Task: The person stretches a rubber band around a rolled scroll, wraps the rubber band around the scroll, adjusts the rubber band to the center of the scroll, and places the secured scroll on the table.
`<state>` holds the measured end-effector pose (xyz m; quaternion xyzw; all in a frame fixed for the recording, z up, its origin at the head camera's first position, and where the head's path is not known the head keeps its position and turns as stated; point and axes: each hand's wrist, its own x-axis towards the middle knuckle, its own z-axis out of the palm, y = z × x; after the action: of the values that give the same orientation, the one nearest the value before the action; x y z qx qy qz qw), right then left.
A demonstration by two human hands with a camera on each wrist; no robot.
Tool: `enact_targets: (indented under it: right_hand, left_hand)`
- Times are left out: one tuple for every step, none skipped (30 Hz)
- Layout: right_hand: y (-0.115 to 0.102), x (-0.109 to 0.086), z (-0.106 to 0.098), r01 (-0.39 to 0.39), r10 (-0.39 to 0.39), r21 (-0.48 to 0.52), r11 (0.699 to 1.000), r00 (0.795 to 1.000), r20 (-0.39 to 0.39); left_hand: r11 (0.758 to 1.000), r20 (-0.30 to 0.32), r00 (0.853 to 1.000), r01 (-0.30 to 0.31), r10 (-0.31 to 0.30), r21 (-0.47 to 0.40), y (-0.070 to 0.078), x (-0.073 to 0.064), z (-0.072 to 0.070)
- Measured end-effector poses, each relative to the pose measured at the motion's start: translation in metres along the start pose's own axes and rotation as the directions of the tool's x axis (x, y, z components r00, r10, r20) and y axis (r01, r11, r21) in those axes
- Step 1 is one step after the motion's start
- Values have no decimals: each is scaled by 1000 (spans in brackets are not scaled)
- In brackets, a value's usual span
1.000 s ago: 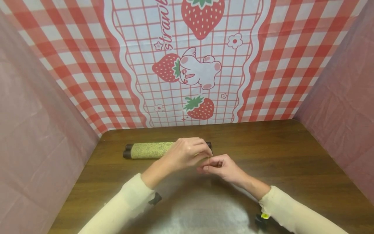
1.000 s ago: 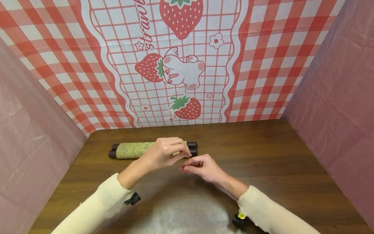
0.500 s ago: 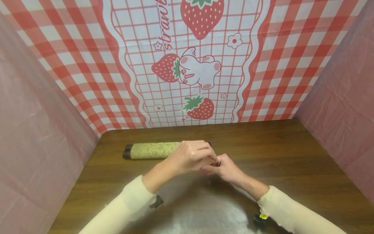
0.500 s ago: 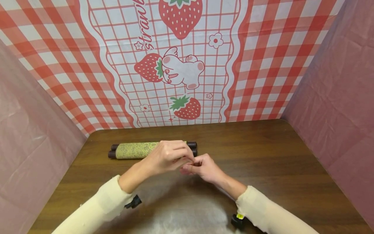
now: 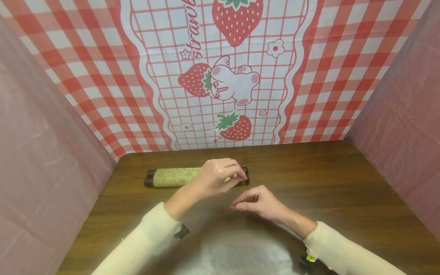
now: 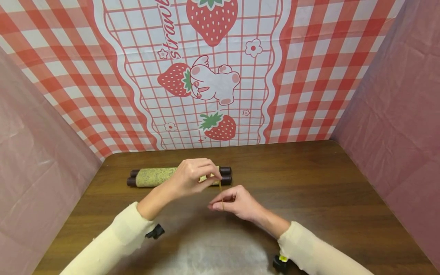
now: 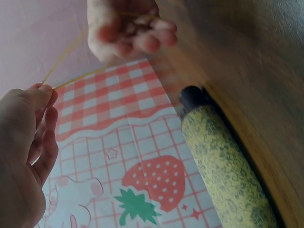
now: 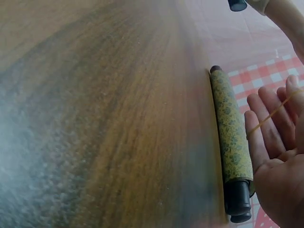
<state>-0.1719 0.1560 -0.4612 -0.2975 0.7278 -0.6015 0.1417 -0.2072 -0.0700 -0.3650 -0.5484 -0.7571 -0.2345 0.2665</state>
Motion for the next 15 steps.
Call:
enact_targets:
  right_hand:
    - [0, 0, 0, 10, -10, -2, 1000, 1000, 6]
    - [0, -1, 1, 19, -19, -2, 1000, 1000, 10]
    - [0, -1, 1, 26, -26, -2, 1000, 1000, 13]
    - [-1, -2, 1, 34, -34, 2, 999, 999, 16]
    - [-2, -2, 1, 45, -45, 2, 999, 999, 15]
    - [-3, -3, 1, 51, -51, 8, 999, 999, 14]
    - [-4, -3, 0, 57, -57, 16, 998, 998, 11]
    - [-6, -4, 0, 62, -63, 25, 998, 998, 8]
    - [-7, -5, -1, 70, -70, 36, 997, 998, 5]
    - [-9, -5, -2, 78, -78, 49, 996, 997, 1]
    - [-10, -5, -3, 88, -88, 56, 995, 996, -3]
    - [-10, -5, -4, 94, -94, 67, 993, 996, -5]
    - [-11, -5, -4, 102, -102, 69, 992, 995, -6]
    - [-12, -5, -4, 107, -107, 72, 992, 994, -5]
    - [-12, -5, -5, 110, -110, 72, 991, 994, -5]
  left_hand:
    - [1000, 5, 1000, 11, -11, 5, -2, -1, 0]
    - [1000, 10, 1000, 21, -21, 12, -4, -2, 0]
    - [999, 15, 999, 32, -32, 18, -6, -4, 0]
    - [999, 20, 999, 42, -42, 21, -8, -5, 1]
    - [998, 24, 998, 50, -51, 23, -10, -6, 1]
    - [998, 28, 998, 57, -57, 24, -12, -8, 2]
    - [998, 30, 998, 62, -63, 26, -14, -9, 2]
    - [997, 34, 997, 68, -69, 27, -16, -10, 3]
    - [997, 39, 996, 73, -74, 28, -18, -12, 3]
    - [997, 43, 996, 77, -78, 28, -20, -13, 4]
    - [996, 48, 995, 81, -82, 28, -21, -14, 4]
    - [996, 53, 995, 85, -86, 28, -22, -14, 5]
    - [996, 57, 994, 88, -90, 25, -23, -15, 5]
    - [996, 60, 994, 90, -91, 22, -23, -15, 5]
    - [996, 60, 994, 91, -92, 19, -23, -15, 4]
